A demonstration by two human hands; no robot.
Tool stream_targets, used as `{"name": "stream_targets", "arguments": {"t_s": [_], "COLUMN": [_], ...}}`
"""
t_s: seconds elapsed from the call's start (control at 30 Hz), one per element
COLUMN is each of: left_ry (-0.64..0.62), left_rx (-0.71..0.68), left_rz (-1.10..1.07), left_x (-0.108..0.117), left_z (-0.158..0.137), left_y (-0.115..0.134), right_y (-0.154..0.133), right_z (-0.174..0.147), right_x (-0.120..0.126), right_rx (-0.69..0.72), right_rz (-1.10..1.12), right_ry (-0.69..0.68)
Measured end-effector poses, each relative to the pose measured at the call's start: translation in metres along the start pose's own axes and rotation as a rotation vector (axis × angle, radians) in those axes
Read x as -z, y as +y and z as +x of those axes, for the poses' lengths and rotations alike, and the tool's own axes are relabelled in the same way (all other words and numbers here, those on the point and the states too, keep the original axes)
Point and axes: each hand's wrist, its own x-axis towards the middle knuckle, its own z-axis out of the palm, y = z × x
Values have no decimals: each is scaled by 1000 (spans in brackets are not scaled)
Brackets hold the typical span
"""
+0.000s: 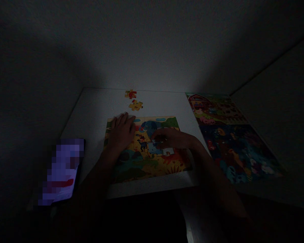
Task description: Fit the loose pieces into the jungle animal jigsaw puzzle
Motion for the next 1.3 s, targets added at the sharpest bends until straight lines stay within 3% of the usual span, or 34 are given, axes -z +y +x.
{"name": "stream_targets", "arguments": {"t_s": [0.4, 0.7, 1.0, 1.3], "left_ry": [-7, 20, 11, 2], "left_rx": [1, -14, -5, 3], "left_rz": [2, -7, -26, -4], "left_x": [-3, -3, -2, 0], "left_z": [1, 0, 0, 0], "left_y": [-2, -2, -1, 0], "right_y": [-8, 0, 1, 3], "right_z": [1, 8, 11, 7], "right_x": [-4, -8, -8, -4], "right_rx": [-45, 46, 100, 28], "right_rz": [-76, 204, 324, 110], "right_ry": [37, 40, 45, -9]}}
